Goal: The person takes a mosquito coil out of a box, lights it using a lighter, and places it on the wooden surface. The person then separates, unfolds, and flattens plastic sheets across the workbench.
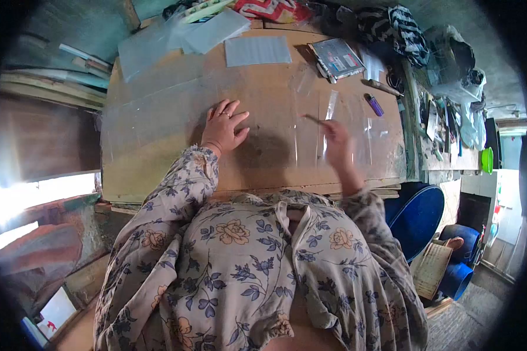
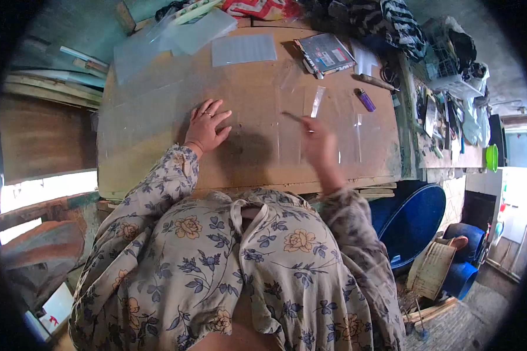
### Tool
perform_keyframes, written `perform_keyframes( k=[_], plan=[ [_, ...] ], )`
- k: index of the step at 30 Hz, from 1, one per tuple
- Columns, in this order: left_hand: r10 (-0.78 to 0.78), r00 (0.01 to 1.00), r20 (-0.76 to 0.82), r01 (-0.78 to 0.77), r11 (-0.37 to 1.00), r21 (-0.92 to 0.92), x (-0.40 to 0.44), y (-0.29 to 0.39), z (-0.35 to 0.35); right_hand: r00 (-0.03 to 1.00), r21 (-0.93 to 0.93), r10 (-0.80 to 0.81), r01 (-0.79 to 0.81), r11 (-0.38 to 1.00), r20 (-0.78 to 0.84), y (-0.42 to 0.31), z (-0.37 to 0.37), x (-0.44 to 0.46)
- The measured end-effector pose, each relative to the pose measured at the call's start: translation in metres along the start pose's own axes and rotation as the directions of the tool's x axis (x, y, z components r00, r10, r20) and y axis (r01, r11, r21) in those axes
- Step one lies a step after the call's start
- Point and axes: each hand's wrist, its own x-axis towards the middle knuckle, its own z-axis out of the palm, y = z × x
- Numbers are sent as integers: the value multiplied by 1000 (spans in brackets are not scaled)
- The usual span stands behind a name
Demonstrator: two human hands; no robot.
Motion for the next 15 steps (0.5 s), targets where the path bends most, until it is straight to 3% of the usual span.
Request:
perform_keyframes(
  k=[1, 3, 6, 15],
  plan=[
    [-1, 1000, 13, 1, 1000, -6, 0, 0, 0, 991, -250, -12, 46, 967, 136, -50, 15, 3],
    [-3, 1000, 1, 3, 1000, 0, -1, 0, -2, 952, -137, -169, 209, 968, 256, -58, 51, 7],
    [0, 1000, 2, 0, 1000, -11, 0, -1, -3, 916, -153, -277, 330, 932, 290, -57, 79, 16],
    [-6, 1000, 8, 6, 999, -42, -1, -4, 2, 904, -143, -255, 319, 937, 343, -44, 95, 17]
  ],
)
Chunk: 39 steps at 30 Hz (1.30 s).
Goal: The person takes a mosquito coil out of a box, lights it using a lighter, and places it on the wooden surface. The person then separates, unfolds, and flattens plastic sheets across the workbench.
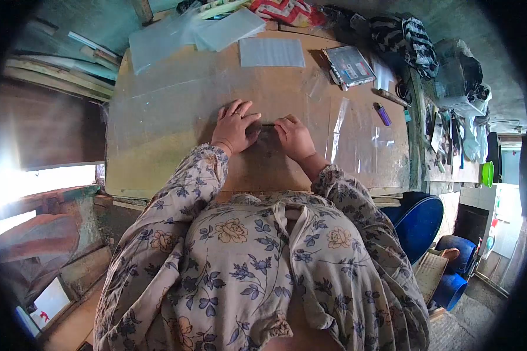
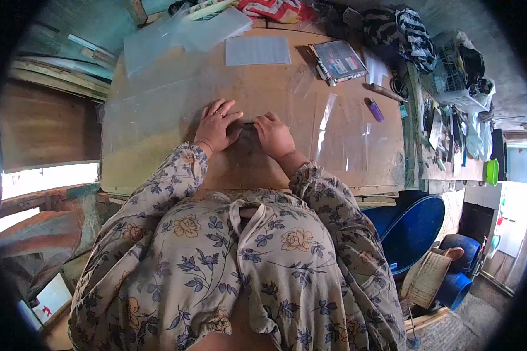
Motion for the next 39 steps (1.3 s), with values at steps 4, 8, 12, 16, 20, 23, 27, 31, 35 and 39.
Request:
perform_keyframes(
  k=[4, 8, 12, 16, 20, 23, 27, 31, 35, 39],
  plan=[
    [4, 1000, -11, -4, 1000, 5, 0, -1, 3, 1000, -24, -12, 12, 1000, 6, -4, -4, 2],
    [-15, 1000, 14, 15, 1000, 19, 0, 1, 1, 1000, -17, 8, -8, 1000, -2, -3, -2, 1],
    [-18, 1000, 25, 18, 1000, 17, 0, 2, 0, 1000, -37, 18, -18, 999, -8, 2, 3, 0],
    [-25, 999, 38, 24, 999, 23, 0, 3, -1, 999, -59, -39, 38, 998, -14, 5, 4, 0],
    [-23, 999, 40, 22, 999, 37, 0, 1, 2, 1000, -37, -4, 3, 999, -23, 4, 5, -1],
    [2, 1000, 16, -2, 1000, 31, 0, 1, 1, 1000, -29, 12, -13, 1000, -15, 3, 4, 0],
    [21, 1000, 0, -21, 1000, 23, 1, 1, 1, 976, -39, -88, 82, 996, -201, 1, -2, 1],
    [30, 1000, -10, -30, 999, 17, 0, 3, 0, 881, 342, 284, -153, 927, -377, 17, -22, -12],
    [19, 1000, 0, -19, 1000, 25, 0, 5, -1, 713, 708, 616, -241, 664, -335, 39, -69, -42],
    [8, 999, 33, -9, 999, 34, 0, 1, 5, 567, 664, 682, -288, 690, -462, 54, -100, -78]
  ],
)
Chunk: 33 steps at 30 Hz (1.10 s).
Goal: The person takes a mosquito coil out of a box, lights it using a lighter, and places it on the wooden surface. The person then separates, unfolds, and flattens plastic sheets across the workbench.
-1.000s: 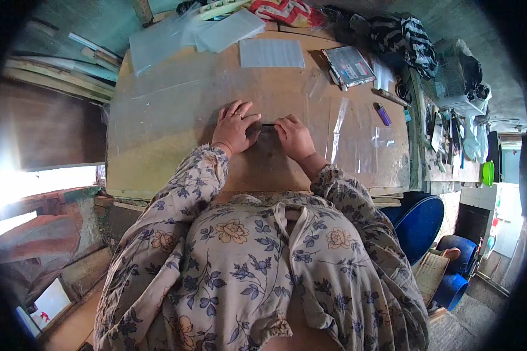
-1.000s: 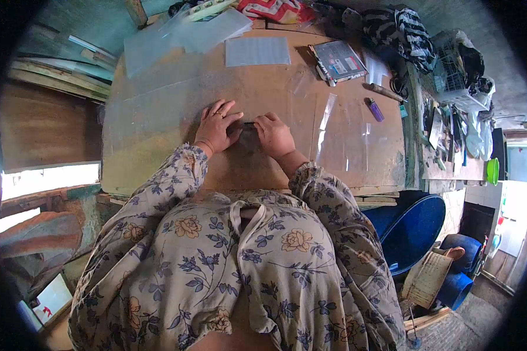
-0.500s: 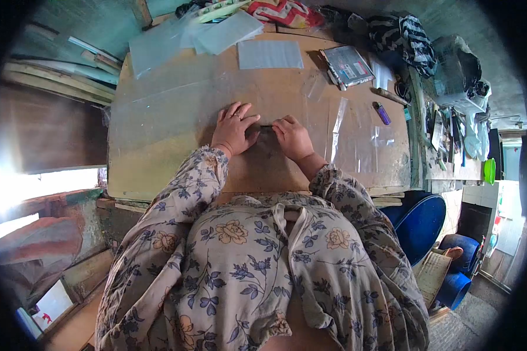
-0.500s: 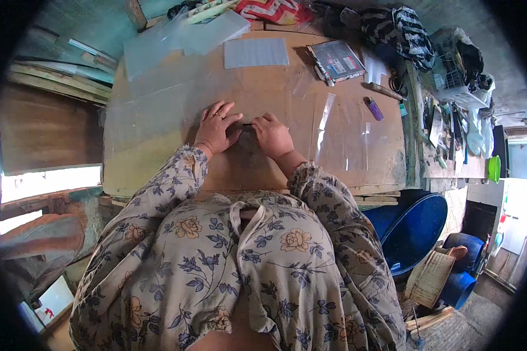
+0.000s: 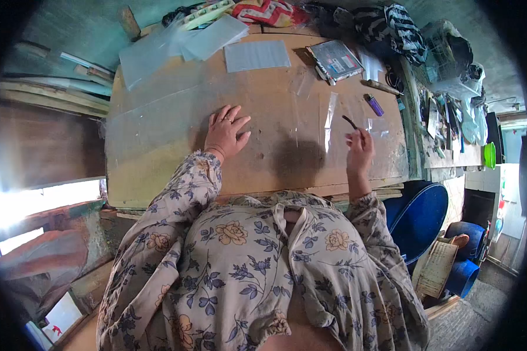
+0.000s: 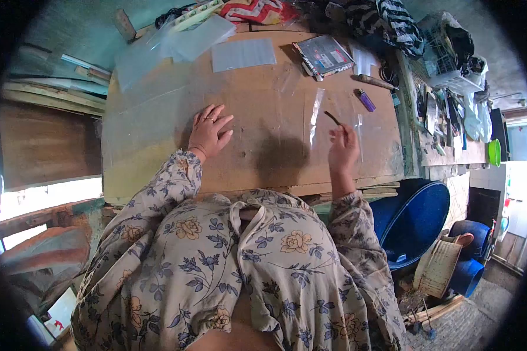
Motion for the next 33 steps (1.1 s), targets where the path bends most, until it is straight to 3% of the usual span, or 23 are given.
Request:
perform_keyframes(
  k=[5, 8, 10, 11, 13, 15, 17, 21, 24, 26, 27, 29, 31, 33],
  plan=[
    [-8, 997, -83, 13, 998, 64, -3, 9, -10, 995, 6, 23, -23, 1000, -94, 14, -33, 0],
    [79, 989, -123, -61, 988, 142, -6, 17, -23, 989, -16, 0, -2, 1000, -151, 15, -41, 1],
    [164, 985, 47, -168, 980, 108, -5, 17, -23, 976, 30, -25, 32, 999, -218, 14, -52, 6],
    [174, 984, 47, -179, 978, 105, -5, 15, -20, 973, 28, -27, 34, 999, -229, 15, -58, 10],
    [172, 984, 42, -175, 981, 82, -3, 9, -11, 882, -86, -110, 80, 993, -458, 25, -81, 24],
    [166, 983, 75, -172, 981, 89, 0, 14, -16, 814, -212, -173, 63, 975, -555, 53, -123, 43],
    [205, 978, -35, -202, 977, 63, -1, 14, -11, 729, -469, -285, -55, 882, -623, 72, -161, 55],
    [238, 971, 3, -237, 966, 106, 1, 20, -16, 701, -650, -288, -322, 688, -652, 61, -179, 55],
    [230, 964, 134, -254, 944, 210, 3, 23, -19, 695, -699, -376, -256, 668, -613, 70, -186, 65],
    [235, 969, 74, -244, 958, 153, 1, 25, -18, 729, -843, -473, -271, 464, -495, 74, -186, 69],
    [221, 972, 77, -231, 959, 167, -1, 25, -18, 712, -875, -549, -197, 442, -437, 78, -187, 70],
    [277, 951, 135, -293, 948, 122, -4, 31, -18, 713, -844, -509, -221, 489, -482, 83, -188, 72],
    [314, 926, 212, -332, 942, 55, -11, 49, -23, 745, -853, -449, -316, 415, -494, 71, -181, 68],
    [360, 890, 281, -368, 929, -24, -15, 56, -24, 771, -881, -460, -270, 389, -439, 69, -182, 67]
  ],
)
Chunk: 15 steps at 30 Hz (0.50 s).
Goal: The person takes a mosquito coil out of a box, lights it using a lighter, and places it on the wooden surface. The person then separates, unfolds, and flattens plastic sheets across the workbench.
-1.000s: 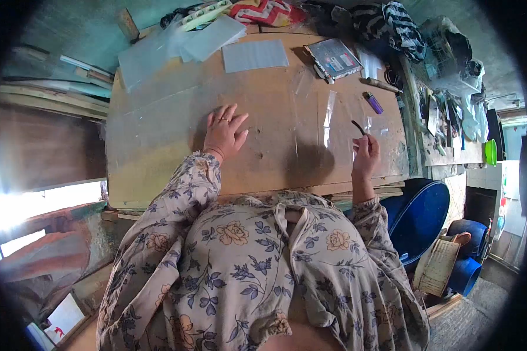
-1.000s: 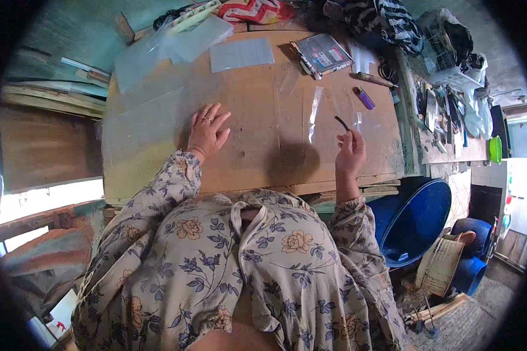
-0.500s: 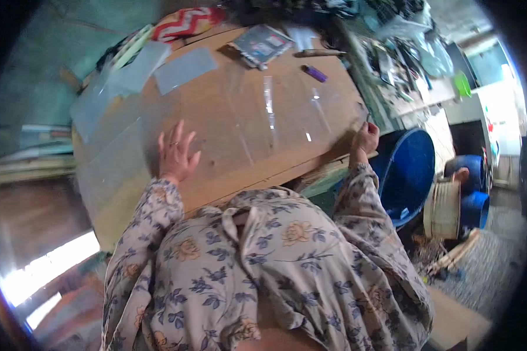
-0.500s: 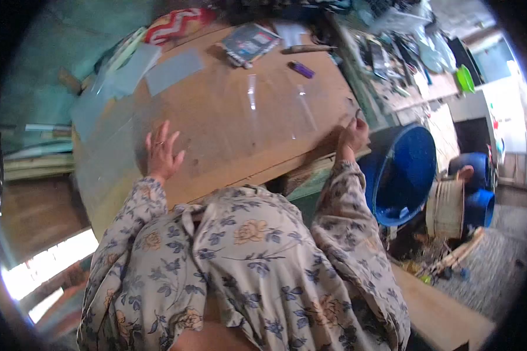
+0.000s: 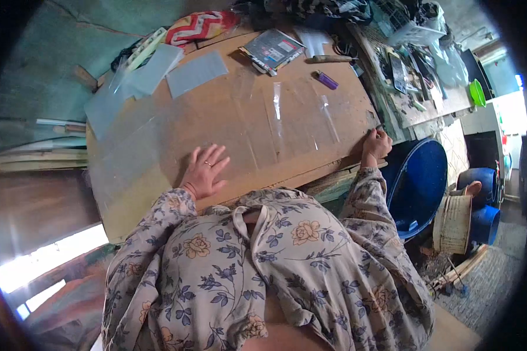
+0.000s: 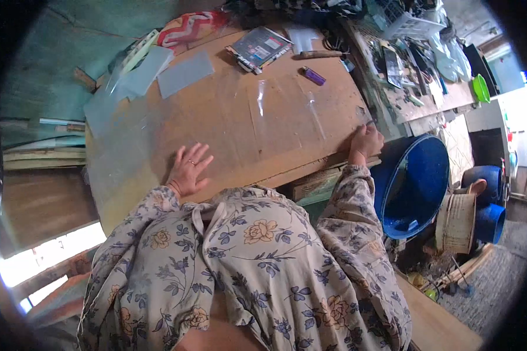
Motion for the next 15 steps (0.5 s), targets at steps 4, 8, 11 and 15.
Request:
perform_keyframes(
  k=[4, 8, 11, 15],
  plan=[
    [-12, 996, -91, 10, 1000, -24, 0, -1, 17, 988, 84, -111, 121, 989, -109, -23, -17, -3],
    [-66, 963, -260, 36, 992, -118, 6, 2, 21, 797, 482, -516, 334, 810, 315, -71, -39, -46],
    [-191, 923, -335, 115, 966, -233, 14, -6, 36, 431, 558, -865, 665, 497, 258, -113, -89, -80],
    [-213, 855, -473, 141, 973, -183, 32, -2, 23, 449, 515, -865, 699, 495, 223, -117, -63, -94]
  ],
)
